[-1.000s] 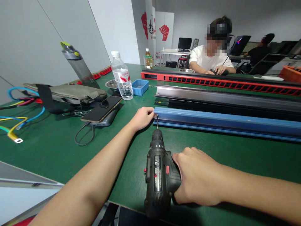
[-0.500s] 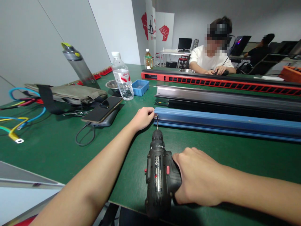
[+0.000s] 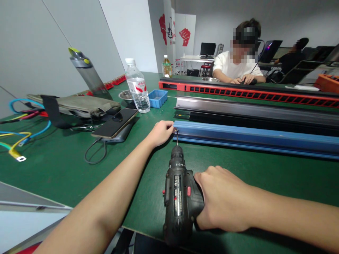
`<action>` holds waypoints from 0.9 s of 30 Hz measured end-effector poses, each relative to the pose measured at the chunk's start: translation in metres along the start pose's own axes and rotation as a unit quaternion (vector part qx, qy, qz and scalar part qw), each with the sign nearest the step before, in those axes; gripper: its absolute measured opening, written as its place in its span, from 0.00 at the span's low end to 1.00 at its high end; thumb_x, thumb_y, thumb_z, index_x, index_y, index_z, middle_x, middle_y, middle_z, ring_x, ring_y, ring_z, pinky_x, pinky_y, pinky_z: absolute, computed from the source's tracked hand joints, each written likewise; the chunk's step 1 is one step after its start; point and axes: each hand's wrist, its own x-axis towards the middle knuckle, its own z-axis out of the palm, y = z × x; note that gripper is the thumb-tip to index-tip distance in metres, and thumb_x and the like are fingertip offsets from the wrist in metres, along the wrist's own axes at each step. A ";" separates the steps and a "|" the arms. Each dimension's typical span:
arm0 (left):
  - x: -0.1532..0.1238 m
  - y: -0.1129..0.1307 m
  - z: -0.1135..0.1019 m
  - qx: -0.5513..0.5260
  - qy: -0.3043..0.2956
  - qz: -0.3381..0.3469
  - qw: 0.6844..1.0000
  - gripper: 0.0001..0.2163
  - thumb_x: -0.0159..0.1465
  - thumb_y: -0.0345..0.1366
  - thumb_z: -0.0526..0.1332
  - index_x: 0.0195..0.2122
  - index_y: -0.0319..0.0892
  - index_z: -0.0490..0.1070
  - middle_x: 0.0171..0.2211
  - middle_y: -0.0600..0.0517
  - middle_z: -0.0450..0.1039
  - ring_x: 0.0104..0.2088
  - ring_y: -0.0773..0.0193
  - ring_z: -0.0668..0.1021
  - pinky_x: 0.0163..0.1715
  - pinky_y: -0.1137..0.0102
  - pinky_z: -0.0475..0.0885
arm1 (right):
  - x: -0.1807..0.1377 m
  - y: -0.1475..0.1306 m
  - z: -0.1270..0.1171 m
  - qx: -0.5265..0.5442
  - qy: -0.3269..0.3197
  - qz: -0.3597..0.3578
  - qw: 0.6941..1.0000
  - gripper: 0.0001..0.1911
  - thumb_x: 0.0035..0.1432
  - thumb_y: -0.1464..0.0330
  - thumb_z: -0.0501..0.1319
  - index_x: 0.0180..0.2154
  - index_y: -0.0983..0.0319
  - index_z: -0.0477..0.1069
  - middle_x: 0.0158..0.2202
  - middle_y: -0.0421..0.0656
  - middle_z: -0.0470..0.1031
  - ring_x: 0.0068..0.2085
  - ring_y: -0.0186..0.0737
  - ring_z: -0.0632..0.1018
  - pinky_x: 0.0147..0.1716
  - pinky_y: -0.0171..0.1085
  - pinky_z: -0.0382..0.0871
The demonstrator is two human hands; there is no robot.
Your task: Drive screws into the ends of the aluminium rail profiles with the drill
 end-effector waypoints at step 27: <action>0.001 0.000 0.002 -0.008 0.004 0.005 1.000 0.13 0.61 0.38 0.51 0.27 0.39 0.72 0.27 0.52 0.74 0.31 0.63 0.73 0.33 0.72 0.66 | 0.000 0.002 0.001 -0.007 0.007 0.005 1.000 0.15 0.40 0.56 0.66 0.27 0.60 0.76 0.23 0.45 0.77 0.23 0.46 0.77 0.19 0.36 0.55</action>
